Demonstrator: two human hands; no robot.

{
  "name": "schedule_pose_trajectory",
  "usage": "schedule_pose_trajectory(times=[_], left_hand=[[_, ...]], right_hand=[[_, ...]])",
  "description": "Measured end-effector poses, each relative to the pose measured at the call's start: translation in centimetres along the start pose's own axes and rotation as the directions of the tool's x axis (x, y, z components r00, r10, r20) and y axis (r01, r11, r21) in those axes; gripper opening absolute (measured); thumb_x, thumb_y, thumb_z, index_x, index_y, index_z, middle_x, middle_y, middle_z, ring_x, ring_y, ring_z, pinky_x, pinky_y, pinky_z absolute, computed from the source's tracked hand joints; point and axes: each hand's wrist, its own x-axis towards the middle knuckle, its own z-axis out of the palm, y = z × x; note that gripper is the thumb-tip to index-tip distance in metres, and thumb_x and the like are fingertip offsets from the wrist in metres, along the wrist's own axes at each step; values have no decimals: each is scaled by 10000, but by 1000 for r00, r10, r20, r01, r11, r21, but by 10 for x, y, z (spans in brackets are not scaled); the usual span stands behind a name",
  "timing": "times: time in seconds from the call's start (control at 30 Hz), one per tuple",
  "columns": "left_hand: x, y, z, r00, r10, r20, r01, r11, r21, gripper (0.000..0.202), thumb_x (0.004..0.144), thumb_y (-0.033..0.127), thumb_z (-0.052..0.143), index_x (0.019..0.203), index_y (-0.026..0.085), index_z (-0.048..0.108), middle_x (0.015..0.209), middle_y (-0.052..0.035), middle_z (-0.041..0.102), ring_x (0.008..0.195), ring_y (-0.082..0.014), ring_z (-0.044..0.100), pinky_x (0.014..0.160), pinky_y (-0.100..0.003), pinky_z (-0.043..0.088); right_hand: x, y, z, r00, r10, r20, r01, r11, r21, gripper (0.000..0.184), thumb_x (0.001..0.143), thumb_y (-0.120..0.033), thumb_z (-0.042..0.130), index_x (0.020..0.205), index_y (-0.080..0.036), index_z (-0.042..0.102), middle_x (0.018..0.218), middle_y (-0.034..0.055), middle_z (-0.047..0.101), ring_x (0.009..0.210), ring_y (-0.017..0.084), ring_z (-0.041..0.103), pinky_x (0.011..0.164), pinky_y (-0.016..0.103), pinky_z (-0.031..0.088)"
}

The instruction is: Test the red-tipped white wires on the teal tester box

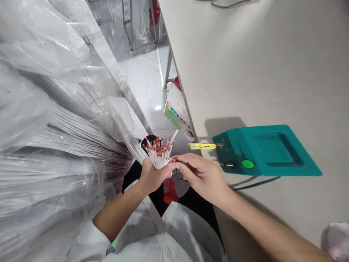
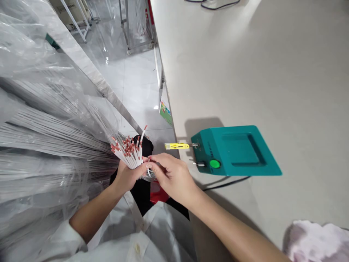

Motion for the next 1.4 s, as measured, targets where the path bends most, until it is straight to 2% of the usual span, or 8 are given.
schedule_pose_trajectory(times=[0.23, 0.4, 0.53, 0.63, 0.73, 0.87, 1.13, 1.4], left_hand=[[5, -2, -6, 977, -47, 208, 29, 996, 86, 134, 661, 253, 641, 623, 126, 654, 513, -8, 528, 501, -106, 485, 476, -228, 399], [13, -5, 0, 991, -77, 113, 69, 995, 69, 93, 624, 217, 655, 624, 129, 626, 505, 5, 551, 482, -106, 513, 472, -222, 414], [23, -1, 6, 992, -108, 66, 107, 994, 24, 99, 614, 205, 653, 666, 125, 628, 498, 16, 558, 448, -93, 506, 453, -212, 411], [30, 3, 10, 990, -98, 102, 103, 994, -47, 271, 614, 178, 645, 878, 117, 654, 581, 10, 597, 450, -83, 508, 466, -215, 419], [33, 4, 15, 986, -89, 144, 101, 992, -78, 427, 620, 165, 641, 1046, 125, 632, 578, 26, 584, 443, -75, 501, 475, -213, 418], [36, 6, 19, 980, -77, 182, 93, 992, -80, 370, 631, 169, 633, 995, 105, 661, 558, 12, 585, 454, -83, 509, 494, -222, 429], [40, 13, 22, 991, -97, 91, 105, 991, -80, 417, 612, 216, 689, 1016, 117, 666, 548, 20, 585, 466, -77, 507, 506, -213, 419], [40, 8, 27, 993, -91, 72, 99, 988, -117, 445, 617, 253, 701, 1042, 129, 661, 551, 16, 599, 464, -69, 488, 496, -206, 416]], right_hand=[[1, 4, -9, 961, -194, 195, 260, 871, -416, 212, 862, -170, 405, 809, -168, 611, 732, 50, 652, 635, 131, 601, 528, 230, 434], [6, -7, -29, 939, -277, 206, 343, 692, -635, 212, 837, -184, 437, 694, -175, 593, 636, 36, 629, 525, 131, 551, 479, 260, 369], [9, -4, -54, 948, -300, 109, 267, 556, -787, 187, 846, -233, 463, 914, -161, 623, 837, 102, 681, 711, 207, 609, 603, 313, 420], [11, 7, -68, 949, -221, 223, 304, 462, -833, 285, 876, -232, 375, 1011, -153, 613, 886, 133, 675, 863, 284, 597, 767, 412, 422], [15, 14, -75, 927, -184, 326, 374, 463, -804, 349, 867, -143, 293, 936, -175, 633, 837, 113, 672, 897, 288, 582, 889, 482, 365], [26, 15, -78, 917, -131, 377, 391, 493, -778, 281, 855, -155, 364, 776, -187, 631, 727, 80, 652, 760, 253, 589, 911, 493, 335], [37, 20, -81, 929, -101, 357, 350, 555, -755, 200, 836, -238, 447, 926, -169, 611, 744, 85, 655, 705, 256, 594, 836, 494, 365], [46, 24, -80, 872, -99, 479, 451, 541, -709, 200, 788, -96, 451, 670, -175, 592, 708, 85, 646, 741, 246, 606, 907, 576, 321]])
